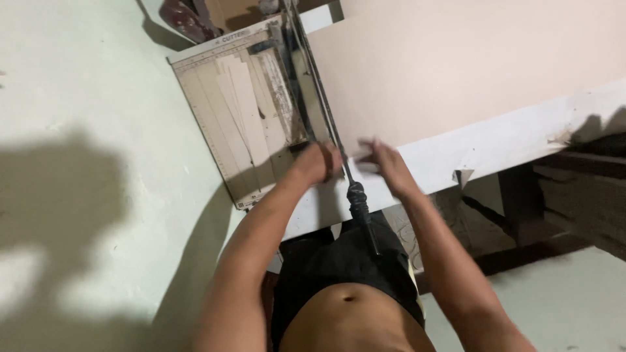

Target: The person uses a manual paper cutter to trim a large sheet of light-colored paper. They align the paper against the guide, pull down the cutting arm to slice the sheet, and then remove the cut piece. This process is repeated multiple times to cut the paper into smaller sections.

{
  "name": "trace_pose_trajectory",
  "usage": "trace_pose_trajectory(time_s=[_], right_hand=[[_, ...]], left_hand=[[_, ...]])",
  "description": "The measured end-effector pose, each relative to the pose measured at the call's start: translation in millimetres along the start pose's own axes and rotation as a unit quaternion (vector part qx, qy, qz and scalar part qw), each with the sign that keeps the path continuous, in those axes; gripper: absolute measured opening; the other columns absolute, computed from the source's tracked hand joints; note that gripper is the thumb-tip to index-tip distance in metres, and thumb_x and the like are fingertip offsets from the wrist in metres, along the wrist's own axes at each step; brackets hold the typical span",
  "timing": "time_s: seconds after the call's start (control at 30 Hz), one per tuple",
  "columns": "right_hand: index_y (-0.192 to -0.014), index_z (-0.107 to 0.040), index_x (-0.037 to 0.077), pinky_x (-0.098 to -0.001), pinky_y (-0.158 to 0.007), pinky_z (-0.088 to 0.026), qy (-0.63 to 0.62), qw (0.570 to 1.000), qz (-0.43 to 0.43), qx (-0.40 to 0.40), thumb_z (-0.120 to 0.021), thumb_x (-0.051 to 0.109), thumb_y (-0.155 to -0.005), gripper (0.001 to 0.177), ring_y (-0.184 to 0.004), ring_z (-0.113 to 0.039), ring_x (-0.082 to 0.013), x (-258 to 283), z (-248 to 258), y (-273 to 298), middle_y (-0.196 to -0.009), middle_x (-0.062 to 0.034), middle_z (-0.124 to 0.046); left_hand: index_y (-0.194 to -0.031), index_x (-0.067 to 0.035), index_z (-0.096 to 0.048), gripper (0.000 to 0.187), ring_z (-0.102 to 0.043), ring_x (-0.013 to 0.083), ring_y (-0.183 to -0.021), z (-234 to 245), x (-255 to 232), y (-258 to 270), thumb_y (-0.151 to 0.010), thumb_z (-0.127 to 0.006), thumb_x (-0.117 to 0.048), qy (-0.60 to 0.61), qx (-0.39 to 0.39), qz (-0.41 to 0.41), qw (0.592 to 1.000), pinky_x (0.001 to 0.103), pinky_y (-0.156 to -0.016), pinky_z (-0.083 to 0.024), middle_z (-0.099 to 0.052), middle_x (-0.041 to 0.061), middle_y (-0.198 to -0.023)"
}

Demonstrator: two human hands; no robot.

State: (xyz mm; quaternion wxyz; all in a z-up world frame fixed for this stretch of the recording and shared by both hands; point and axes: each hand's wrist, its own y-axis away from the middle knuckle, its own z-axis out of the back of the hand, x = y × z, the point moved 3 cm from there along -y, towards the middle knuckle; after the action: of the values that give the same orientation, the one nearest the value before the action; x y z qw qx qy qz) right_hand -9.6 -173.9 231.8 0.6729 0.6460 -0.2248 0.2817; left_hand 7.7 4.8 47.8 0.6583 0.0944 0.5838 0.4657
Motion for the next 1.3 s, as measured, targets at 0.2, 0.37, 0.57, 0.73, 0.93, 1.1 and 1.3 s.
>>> trace_pose_trajectory(time_s=[0.2, 0.37, 0.57, 0.73, 0.93, 1.1, 1.3], right_hand=[[-0.158, -0.037, 0.0, -0.054, -0.131, -0.012, 0.04, 0.998, -0.003, 0.043, -0.03, 0.064, -0.106, 0.083, -0.155, -0.021, -0.0439, -3.7, -59.2, -79.1, -0.164, -0.0288, -0.029], [-0.152, -0.049, 0.003, -0.0584, -0.12, -0.034, -0.131, 0.988, -0.016, 0.076, -0.045, 0.049, -0.108, 0.064, -0.146, -0.039, -0.0431, -77.9, -37.2, -90.1, -0.155, -0.025, -0.046], [-0.14, -0.041, 0.004, -0.0521, -0.082, -0.062, -0.24, 0.926, -0.056, -0.286, -0.071, 0.043, -0.099, 0.063, -0.087, -0.072, -0.0292, -190.5, 59.1, -97.0, -0.104, -0.0152, -0.066], [-0.148, -0.025, 0.025, -0.0432, -0.093, -0.063, -0.426, 0.887, -0.061, -0.167, -0.071, 0.043, -0.103, 0.067, -0.096, -0.068, -0.0278, -182.6, 113.6, -96.0, -0.108, -0.007, -0.053], [-0.113, -0.049, 0.015, -0.0446, -0.081, -0.068, -0.371, 0.913, -0.066, -0.155, -0.076, 0.018, -0.099, 0.03, -0.086, -0.074, -0.0289, -207.1, 97.5, -48.7, -0.096, -0.0014, -0.058], [-0.114, -0.05, 0.006, -0.053, -0.081, -0.067, -0.304, 0.934, -0.054, -0.179, -0.071, 0.021, -0.102, 0.028, -0.093, -0.075, -0.0318, -170.0, 66.6, -57.8, -0.102, -0.0094, -0.068], [-0.114, -0.061, 0.011, -0.0544, -0.09, -0.062, -0.241, 0.958, -0.049, -0.144, -0.067, 0.028, -0.105, 0.02, -0.101, -0.076, -0.0309, -146.2, 66.8, -75.1, -0.102, -0.0077, -0.069]], left_hand=[[-0.067, -0.029, -0.074, 0.024, -0.066, 0.0196, -0.061, 17.3, -25.6, 68.3, -0.08, -0.068, -0.01, -0.483, -0.145, -0.272, 0.819, 0.036, -0.059, -0.049, -0.073, -0.001, -0.064], [-0.096, -0.015, -0.072, 0.008, -0.07, 0.0301, -0.087, 60.2, 49.8, 88.2, -0.09, -0.069, -0.011, -0.444, -0.051, -0.115, 0.887, 0.048, -0.072, -0.054, -0.066, 0.006, -0.108], [-0.146, -0.021, -0.051, 0.042, -0.053, 0.0376, -0.133, 115.6, 22.7, 105.2, -0.107, -0.045, -0.036, -0.262, -0.07, 0.104, 0.957, 0.051, -0.106, -0.047, -0.041, 0.011, -0.156], [-0.143, -0.014, -0.053, 0.038, -0.06, 0.0382, -0.121, 110.0, -18.7, 110.5, -0.105, -0.055, -0.02, -0.317, -0.093, 0.068, 0.942, 0.052, -0.093, -0.055, -0.032, 0.014, -0.16], [-0.147, -0.011, -0.049, 0.044, -0.067, 0.0349, -0.112, 102.9, -51.7, 104.8, -0.105, -0.056, -0.018, -0.176, -0.124, 0.095, 0.972, 0.05, -0.091, -0.056, -0.031, 0.018, -0.159], [-0.163, -0.019, -0.026, 0.078, -0.017, 0.0489, -0.151, 101.7, -80.8, 83.7, -0.1, -0.07, -0.033, -0.168, -0.18, 0.06, 0.967, 0.067, -0.119, -0.026, -0.023, 0.025, -0.161], [-0.166, -0.015, 0.0, 0.12, 0.004, 0.052, -0.153, 74.7, -68.3, 30.9, -0.085, -0.085, -0.041, -0.233, -0.121, 0.175, 0.949, 0.081, -0.112, -0.022, 0.008, 0.032, -0.165]])
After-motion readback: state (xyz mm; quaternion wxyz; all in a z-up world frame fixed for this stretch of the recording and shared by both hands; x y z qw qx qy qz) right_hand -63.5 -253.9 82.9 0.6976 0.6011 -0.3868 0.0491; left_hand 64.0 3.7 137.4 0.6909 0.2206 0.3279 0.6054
